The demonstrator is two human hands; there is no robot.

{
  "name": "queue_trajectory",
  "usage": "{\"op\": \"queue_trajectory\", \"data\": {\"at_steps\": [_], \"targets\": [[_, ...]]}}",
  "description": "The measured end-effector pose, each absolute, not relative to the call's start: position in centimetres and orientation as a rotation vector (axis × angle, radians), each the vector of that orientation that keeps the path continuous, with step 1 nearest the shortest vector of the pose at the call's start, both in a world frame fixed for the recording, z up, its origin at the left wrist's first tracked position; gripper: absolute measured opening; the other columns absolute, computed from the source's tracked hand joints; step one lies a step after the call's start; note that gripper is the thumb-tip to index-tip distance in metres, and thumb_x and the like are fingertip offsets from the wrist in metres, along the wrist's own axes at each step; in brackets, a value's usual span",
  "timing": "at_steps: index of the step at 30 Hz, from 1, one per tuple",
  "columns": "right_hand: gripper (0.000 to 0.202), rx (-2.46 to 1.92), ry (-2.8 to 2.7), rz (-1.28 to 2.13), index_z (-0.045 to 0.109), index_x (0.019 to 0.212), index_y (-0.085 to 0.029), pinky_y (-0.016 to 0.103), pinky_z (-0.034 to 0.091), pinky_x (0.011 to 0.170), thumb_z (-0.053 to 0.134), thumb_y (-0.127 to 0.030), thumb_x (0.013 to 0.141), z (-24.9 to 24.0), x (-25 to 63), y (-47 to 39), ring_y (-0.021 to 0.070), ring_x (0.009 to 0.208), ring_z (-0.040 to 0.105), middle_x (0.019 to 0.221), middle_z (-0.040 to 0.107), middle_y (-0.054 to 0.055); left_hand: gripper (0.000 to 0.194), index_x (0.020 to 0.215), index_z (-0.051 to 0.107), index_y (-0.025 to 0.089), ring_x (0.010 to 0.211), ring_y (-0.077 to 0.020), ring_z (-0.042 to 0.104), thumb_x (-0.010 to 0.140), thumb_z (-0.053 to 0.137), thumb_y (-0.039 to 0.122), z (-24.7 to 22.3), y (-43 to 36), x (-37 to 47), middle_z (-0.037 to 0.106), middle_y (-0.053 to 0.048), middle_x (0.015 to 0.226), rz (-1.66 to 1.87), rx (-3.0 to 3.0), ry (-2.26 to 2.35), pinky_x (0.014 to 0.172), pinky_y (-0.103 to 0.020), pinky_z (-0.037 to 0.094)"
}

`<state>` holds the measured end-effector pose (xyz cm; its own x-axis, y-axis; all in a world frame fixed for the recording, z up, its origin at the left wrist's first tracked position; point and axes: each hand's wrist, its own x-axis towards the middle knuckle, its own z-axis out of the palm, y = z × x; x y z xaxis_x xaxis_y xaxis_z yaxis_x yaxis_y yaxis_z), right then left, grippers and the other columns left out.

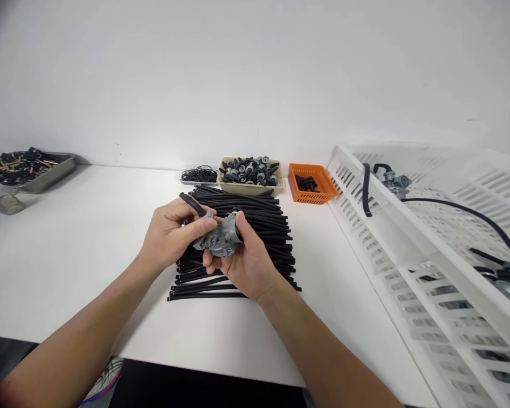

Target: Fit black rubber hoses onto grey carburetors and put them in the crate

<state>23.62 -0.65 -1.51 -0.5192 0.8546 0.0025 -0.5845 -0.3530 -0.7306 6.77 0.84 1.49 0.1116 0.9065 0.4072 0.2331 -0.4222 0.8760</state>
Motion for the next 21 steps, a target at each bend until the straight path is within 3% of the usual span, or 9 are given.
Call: {"op": "queue_trajectory", "data": {"at_steps": [10, 15, 18, 21], "targets": [[0.066, -0.502, -0.828, 2.097, 0.075, 0.097, -0.019, 0.027, 0.056, 0.052, 0.063, -0.083, 0.088, -1.6, 24.0, -0.6, 0.0185, 0.057, 0.067, 0.065, 0.072, 0.005, 0.021, 0.082, 0.079, 0.025, 0.093, -0.0224, 0.068, 0.091, 0.077, 0.044, 2.0, 1.4, 5.8, 0.08, -0.005, 0.097, 1.233, 1.908, 0.941, 0.084, -0.041, 0.052], [0.063, -0.523, -0.895, 1.935, 0.074, 0.101, -0.02, 0.029, 0.057, 0.055, 0.065, -0.081, 0.089, -1.5, 23.5, -0.9, 0.0189, 0.061, 0.067, 0.067, 0.07, 0.003, 0.024, 0.082, 0.075, 0.025, 0.09, -0.0226, 0.07, 0.091, 0.077, 0.046, 1.7, 1.0, 6.3, 0.078, -0.006, 0.097, 1.299, 1.874, 0.959, 0.08, -0.04, 0.054], [0.06, -0.551, -0.946, 1.765, 0.072, 0.114, -0.023, 0.03, 0.06, 0.059, 0.077, -0.075, 0.084, -1.5, 23.3, -1.2, 0.0184, 0.067, 0.07, 0.081, 0.073, 0.002, 0.03, 0.078, 0.069, 0.024, 0.075, -0.0184, 0.063, 0.086, 0.081, 0.05, 1.3, 0.8, 6.8, 0.072, -0.003, 0.084, 1.424, 1.851, 1.108, 0.069, -0.036, 0.049], [0.067, -0.592, -0.961, 1.666, 0.067, 0.128, -0.025, 0.03, 0.061, 0.06, 0.081, -0.072, 0.083, -1.6, 23.2, -1.4, 0.018, 0.072, 0.071, 0.09, 0.073, 0.002, 0.045, 0.064, 0.057, 0.022, 0.064, -0.0149, 0.05, 0.084, 0.081, 0.055, 1.0, 0.7, 7.0, 0.056, 0.001, 0.065, 1.496, 1.942, 1.318, 0.061, -0.033, 0.04]]}}
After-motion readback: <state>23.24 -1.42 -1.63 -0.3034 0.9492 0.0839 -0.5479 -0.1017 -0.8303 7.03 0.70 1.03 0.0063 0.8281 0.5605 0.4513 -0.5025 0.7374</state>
